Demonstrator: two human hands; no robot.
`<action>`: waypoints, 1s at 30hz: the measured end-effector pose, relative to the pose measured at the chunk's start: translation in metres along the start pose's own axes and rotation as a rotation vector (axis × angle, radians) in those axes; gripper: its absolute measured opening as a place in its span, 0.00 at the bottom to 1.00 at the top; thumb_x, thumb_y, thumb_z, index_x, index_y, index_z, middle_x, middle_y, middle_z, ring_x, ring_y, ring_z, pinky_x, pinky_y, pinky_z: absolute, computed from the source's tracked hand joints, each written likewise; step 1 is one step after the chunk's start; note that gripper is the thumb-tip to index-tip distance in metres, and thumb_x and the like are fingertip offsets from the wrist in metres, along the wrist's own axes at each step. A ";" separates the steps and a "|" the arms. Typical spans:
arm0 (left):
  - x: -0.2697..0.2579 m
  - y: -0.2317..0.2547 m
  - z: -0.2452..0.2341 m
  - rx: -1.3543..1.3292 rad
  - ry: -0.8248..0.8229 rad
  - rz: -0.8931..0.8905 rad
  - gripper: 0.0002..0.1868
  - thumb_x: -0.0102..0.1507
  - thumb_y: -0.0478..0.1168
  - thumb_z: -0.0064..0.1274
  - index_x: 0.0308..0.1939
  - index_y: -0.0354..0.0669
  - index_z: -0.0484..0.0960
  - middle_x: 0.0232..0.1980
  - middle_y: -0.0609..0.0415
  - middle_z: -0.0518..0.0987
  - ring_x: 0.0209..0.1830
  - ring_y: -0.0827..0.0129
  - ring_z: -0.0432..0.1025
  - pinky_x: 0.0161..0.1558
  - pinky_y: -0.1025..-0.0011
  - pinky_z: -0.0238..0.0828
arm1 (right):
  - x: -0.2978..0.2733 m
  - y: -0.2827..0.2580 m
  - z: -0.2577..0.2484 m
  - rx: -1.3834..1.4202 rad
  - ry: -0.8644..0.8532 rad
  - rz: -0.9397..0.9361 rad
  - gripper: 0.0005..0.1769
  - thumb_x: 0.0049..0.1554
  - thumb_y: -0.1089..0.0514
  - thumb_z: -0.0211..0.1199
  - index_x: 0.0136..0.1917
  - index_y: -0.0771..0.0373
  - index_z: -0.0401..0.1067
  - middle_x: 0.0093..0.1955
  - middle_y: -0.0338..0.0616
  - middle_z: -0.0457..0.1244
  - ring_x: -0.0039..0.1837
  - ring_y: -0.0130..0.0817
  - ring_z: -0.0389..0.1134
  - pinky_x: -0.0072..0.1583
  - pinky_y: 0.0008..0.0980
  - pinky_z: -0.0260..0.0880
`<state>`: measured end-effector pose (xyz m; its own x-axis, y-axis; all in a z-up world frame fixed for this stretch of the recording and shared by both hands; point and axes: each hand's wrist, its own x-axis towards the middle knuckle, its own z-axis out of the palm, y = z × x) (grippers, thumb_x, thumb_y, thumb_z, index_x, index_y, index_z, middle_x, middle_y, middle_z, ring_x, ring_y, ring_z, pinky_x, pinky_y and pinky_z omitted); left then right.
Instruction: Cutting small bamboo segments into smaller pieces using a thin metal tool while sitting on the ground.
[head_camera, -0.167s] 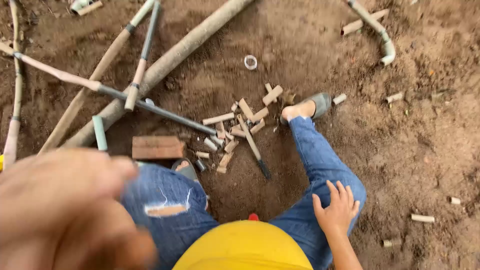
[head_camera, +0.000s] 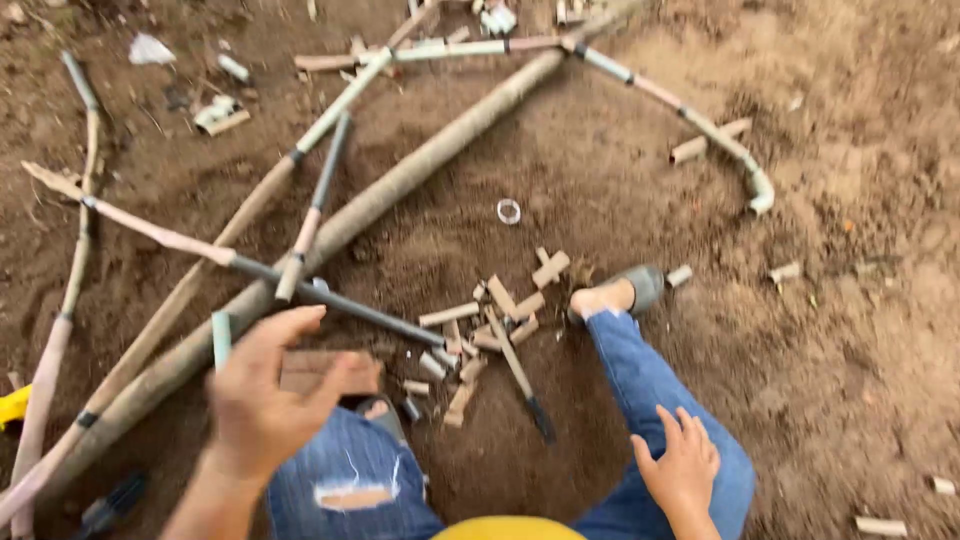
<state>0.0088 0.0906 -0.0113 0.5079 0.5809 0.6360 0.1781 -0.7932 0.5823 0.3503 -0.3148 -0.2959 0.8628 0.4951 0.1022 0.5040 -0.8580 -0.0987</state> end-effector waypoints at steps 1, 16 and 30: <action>-0.007 -0.012 0.012 0.139 -0.087 -0.142 0.35 0.52 0.35 0.73 0.62 0.35 0.78 0.58 0.44 0.82 0.48 0.59 0.81 0.47 0.67 0.82 | 0.014 -0.001 0.010 0.044 -0.019 -0.020 0.42 0.49 0.34 0.69 0.74 0.47 0.71 0.79 0.45 0.61 0.80 0.48 0.62 0.73 0.55 0.62; -0.079 -0.148 0.083 0.354 -1.080 -0.567 0.42 0.60 0.68 0.68 0.70 0.58 0.70 0.66 0.56 0.80 0.67 0.63 0.78 0.68 0.63 0.77 | 0.059 -0.052 0.184 0.125 -0.517 -0.025 0.30 0.52 0.39 0.74 0.68 0.37 0.74 0.69 0.39 0.59 0.71 0.43 0.64 0.72 0.42 0.68; -0.139 -0.226 0.057 0.294 -1.095 -0.707 0.45 0.59 0.82 0.60 0.69 0.62 0.75 0.66 0.63 0.83 0.69 0.74 0.79 0.72 0.68 0.75 | 0.089 -0.093 0.242 0.017 -0.766 0.032 0.16 0.55 0.36 0.70 0.53 0.39 0.77 0.59 0.35 0.62 0.67 0.37 0.66 0.68 0.38 0.71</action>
<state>-0.0540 0.1783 -0.2600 0.6167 0.5460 -0.5670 0.7855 -0.4743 0.3976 0.3898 -0.1573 -0.5175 0.6602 0.4317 -0.6146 0.4735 -0.8744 -0.1056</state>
